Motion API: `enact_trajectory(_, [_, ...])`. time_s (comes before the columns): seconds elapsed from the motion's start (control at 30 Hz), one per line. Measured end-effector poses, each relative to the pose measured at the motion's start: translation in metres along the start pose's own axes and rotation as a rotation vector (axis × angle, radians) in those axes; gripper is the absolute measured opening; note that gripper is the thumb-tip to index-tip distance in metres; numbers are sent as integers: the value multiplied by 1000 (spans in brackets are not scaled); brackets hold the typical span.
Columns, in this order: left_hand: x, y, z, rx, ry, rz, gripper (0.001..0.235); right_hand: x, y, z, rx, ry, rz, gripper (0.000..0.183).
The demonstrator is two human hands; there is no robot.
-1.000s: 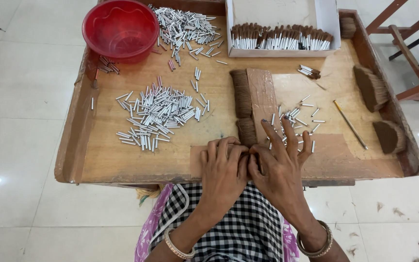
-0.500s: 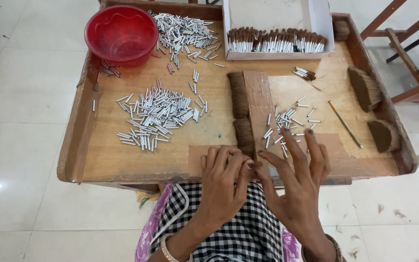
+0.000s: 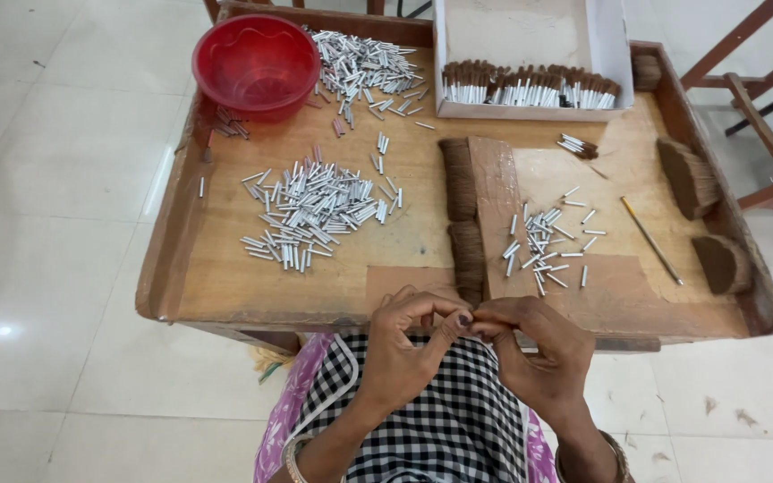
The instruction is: Assembling small hand-held brushes by inserting brown bristles into silver metal ferrules at a wooden workbench.
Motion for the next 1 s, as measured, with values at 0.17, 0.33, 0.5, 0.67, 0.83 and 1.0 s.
enact_trajectory(0.17, [11,13,6,-16,-8,-103,15,10,-20,-23,-163,-81,-20,32])
enact_trajectory(0.33, [8,61,4,-738,-158,-482,11,3,-37,-17,-5,-2,-55,30])
enact_trajectory(0.5, [-9,96,23,-1088,129,-495,13,2,-38,-20,-15,43,-10,30])
enact_trajectory(0.67, [-14,77,19,-996,-47,-404,11,7,-37,-19,-92,-24,-39,30])
enact_trajectory(0.83, [-2,24,3,-525,-161,-184,5,14,-36,-25,-312,-98,-89,27])
enact_trajectory(1.0, [7,5,1,-174,-183,-86,4,23,-31,-29,-396,-99,-126,17])
Point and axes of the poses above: each hand's wrist, its own x-axis away from the middle knuckle, its own y-axis out of the back of the hand, z = x × y, the point moved 2 cm from there along -x, towards the middle knuckle, and after that the axes turned 5 degrees about z, right-handed, at the moved point
